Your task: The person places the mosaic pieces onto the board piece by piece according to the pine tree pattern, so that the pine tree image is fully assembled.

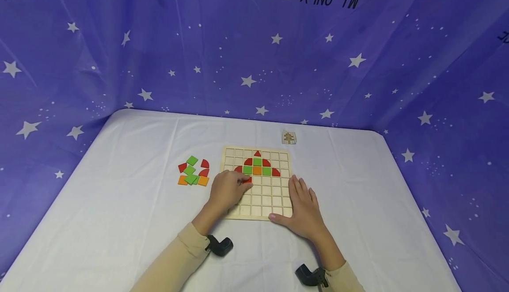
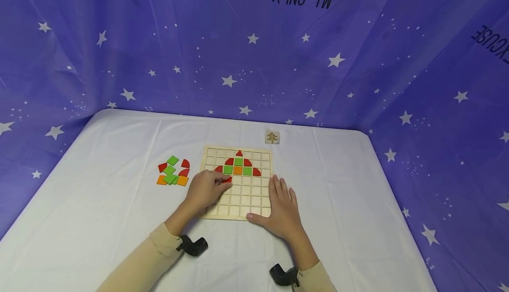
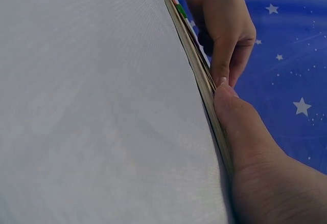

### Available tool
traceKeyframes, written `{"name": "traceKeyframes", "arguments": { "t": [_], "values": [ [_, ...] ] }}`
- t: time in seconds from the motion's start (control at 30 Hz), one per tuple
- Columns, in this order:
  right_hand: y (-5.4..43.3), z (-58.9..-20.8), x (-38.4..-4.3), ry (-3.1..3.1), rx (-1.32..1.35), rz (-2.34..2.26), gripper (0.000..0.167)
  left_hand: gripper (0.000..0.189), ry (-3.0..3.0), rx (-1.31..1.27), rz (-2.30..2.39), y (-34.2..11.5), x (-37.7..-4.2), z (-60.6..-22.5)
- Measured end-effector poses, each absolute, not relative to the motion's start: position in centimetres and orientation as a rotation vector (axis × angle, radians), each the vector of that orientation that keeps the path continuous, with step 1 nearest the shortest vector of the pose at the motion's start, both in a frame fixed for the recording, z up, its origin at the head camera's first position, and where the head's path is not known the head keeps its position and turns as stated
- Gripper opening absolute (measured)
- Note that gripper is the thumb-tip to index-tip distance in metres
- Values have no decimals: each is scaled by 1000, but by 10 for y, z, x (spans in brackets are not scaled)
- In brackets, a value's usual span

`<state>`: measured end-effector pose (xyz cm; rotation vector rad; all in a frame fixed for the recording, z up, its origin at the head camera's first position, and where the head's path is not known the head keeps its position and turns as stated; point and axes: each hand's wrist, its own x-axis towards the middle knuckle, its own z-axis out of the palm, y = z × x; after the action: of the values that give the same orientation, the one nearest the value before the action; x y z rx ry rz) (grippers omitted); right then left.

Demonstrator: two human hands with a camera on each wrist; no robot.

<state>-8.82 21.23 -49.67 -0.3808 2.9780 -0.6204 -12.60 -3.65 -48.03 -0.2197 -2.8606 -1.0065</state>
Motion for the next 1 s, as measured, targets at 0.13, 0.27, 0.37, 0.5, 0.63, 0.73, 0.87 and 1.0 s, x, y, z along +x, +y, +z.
{"name": "traceKeyframes", "arguments": {
  "t": [0.13,0.27,0.37,0.5,0.63,0.73,0.87,1.0],
  "values": [
    [212,-496,-87,2986,-385,-606,131,24,-2845,-199,-997,-35,-126,-479],
    [213,-496,-87,2985,-385,-612,131,24,-2835,-172,-1013,-34,-126,-478],
    [213,-496,-87,2987,-386,-615,131,23,-2832,-165,-1020,-33,-126,-478],
    [213,-497,-87,2987,-386,-611,131,23,-2838,-171,-1018,-34,-125,-478],
    [213,-497,-88,2984,-383,-604,131,24,-2852,-184,-998,-35,-124,-478],
    [213,-498,-88,2984,-381,-592,131,24,-2866,-192,-984,-35,-123,-477],
    [213,-497,-89,2981,-380,-597,131,24,-2890,-190,-977,-34,-122,-477],
    [213,-497,-89,2976,-379,-599,131,22,-2892,-179,-978,-32,-122,-477]
  ]
}}
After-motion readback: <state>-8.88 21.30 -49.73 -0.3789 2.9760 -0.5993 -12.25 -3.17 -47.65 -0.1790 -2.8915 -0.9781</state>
